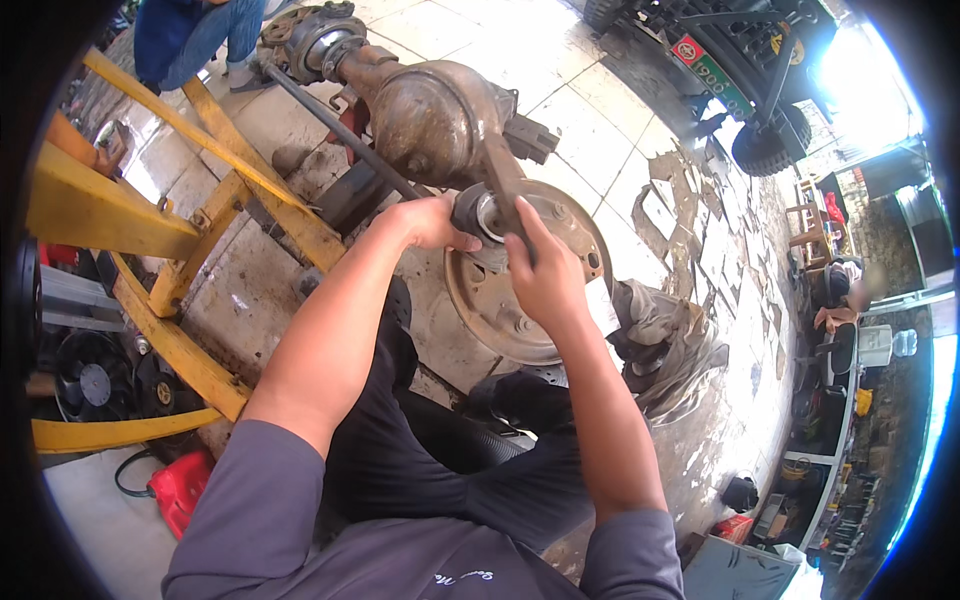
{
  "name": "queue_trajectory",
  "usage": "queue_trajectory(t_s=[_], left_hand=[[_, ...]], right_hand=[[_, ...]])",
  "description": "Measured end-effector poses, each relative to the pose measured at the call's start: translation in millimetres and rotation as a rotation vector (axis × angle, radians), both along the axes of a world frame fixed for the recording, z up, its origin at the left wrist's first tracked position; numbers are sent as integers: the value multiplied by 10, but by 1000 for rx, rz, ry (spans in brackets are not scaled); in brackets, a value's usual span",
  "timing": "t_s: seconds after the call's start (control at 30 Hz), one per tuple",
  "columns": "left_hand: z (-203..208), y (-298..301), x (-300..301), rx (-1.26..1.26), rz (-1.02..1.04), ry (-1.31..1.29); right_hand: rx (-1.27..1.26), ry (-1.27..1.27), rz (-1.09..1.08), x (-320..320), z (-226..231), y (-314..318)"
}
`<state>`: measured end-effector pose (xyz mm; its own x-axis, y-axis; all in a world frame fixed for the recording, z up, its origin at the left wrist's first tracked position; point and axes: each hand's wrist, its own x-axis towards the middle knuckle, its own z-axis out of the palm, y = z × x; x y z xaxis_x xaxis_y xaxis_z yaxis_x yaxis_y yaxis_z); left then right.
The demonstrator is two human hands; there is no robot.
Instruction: The person scrubs a metal brake drum with a wire brush and then wipes it with a cloth. They also use sandpaper to smooth the surface of the drum.
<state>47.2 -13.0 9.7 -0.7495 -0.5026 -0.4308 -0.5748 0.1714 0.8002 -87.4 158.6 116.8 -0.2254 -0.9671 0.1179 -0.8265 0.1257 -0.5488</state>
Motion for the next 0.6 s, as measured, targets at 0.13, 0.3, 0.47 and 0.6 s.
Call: queue_trajectory(t_s=[0.13, 0.3, 0.47, 0.6], left_hand=[[-79, 53, -142, -30, 43, -28], [-99, 44, -141, -120, 19, -81], [469, 140, 13, -169, -93, -129], [2, -29, 26, -114, -51, -61]], right_hand=[[-48, -32, -33, -134, -5, 681], [-54, 104, 71, -118, -313, 574], [76, 260, 22, 73, -279, -312], [-79, 64, 2, 14, -151, -282]])
